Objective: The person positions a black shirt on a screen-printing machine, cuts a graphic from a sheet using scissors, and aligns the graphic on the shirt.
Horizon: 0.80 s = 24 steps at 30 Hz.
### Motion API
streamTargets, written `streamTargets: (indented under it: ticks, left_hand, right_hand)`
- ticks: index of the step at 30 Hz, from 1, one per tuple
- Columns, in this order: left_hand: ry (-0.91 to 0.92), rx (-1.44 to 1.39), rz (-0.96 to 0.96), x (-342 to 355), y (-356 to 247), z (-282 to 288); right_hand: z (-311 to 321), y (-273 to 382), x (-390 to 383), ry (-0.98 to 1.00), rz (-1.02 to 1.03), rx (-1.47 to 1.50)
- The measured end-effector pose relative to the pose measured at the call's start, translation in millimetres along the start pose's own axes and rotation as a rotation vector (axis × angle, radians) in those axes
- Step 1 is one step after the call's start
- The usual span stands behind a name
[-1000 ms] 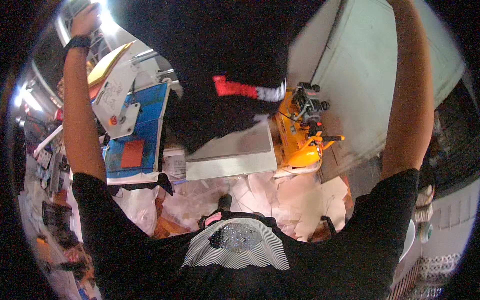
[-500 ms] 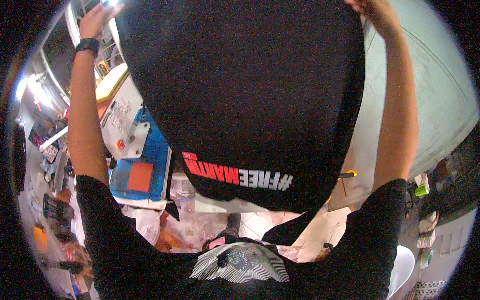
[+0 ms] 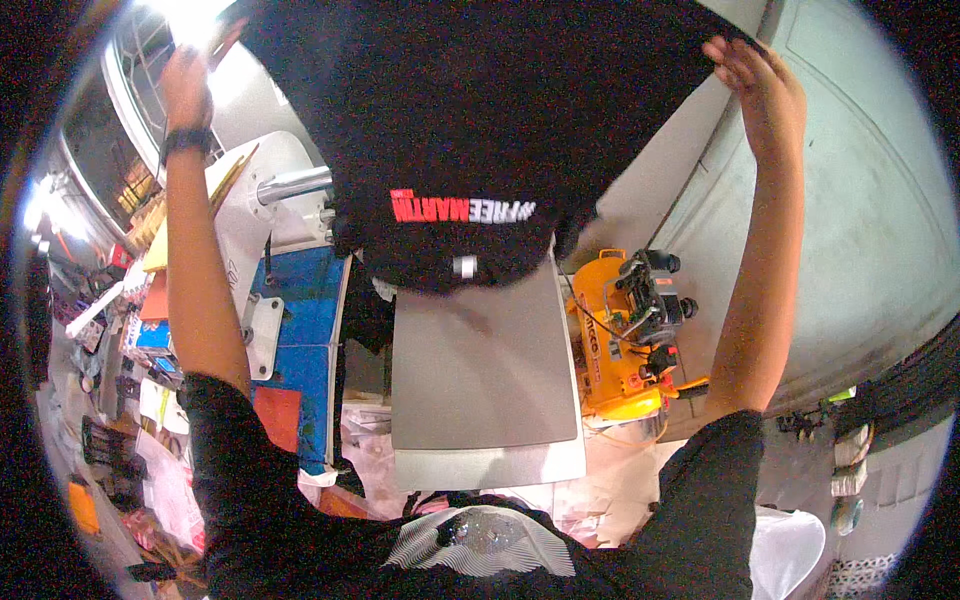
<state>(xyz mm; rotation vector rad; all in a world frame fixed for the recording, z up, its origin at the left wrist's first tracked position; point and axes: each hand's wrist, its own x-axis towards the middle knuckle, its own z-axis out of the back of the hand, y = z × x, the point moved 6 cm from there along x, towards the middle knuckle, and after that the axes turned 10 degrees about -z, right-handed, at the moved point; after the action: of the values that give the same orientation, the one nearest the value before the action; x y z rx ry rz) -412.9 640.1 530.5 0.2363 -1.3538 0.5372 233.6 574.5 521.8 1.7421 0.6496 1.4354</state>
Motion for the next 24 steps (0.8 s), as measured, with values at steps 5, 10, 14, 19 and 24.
streamTargets:
  ticks: [5,10,14,19,24]
  left_hand:
    - [-0.290,-0.357,0.175,-141,-149,11]
    - [-0.155,0.286,0.737,-355,-267,21]
    - [-0.023,0.304,0.837,-502,-330,8]
    - [0.119,0.325,0.880,-587,-360,-1]
    - [0.055,0.273,0.880,-594,-373,6]
  right_hand:
    - [71,-77,-156,0.020,-0.189,0.140]
    - [78,-136,-373,-0.198,-0.512,-0.018]
    - [113,-209,-502,-0.126,-0.763,-0.120]
    - [123,-248,-584,-0.181,-0.854,-0.182]
    - [131,-253,-606,-0.188,-0.962,-0.228]
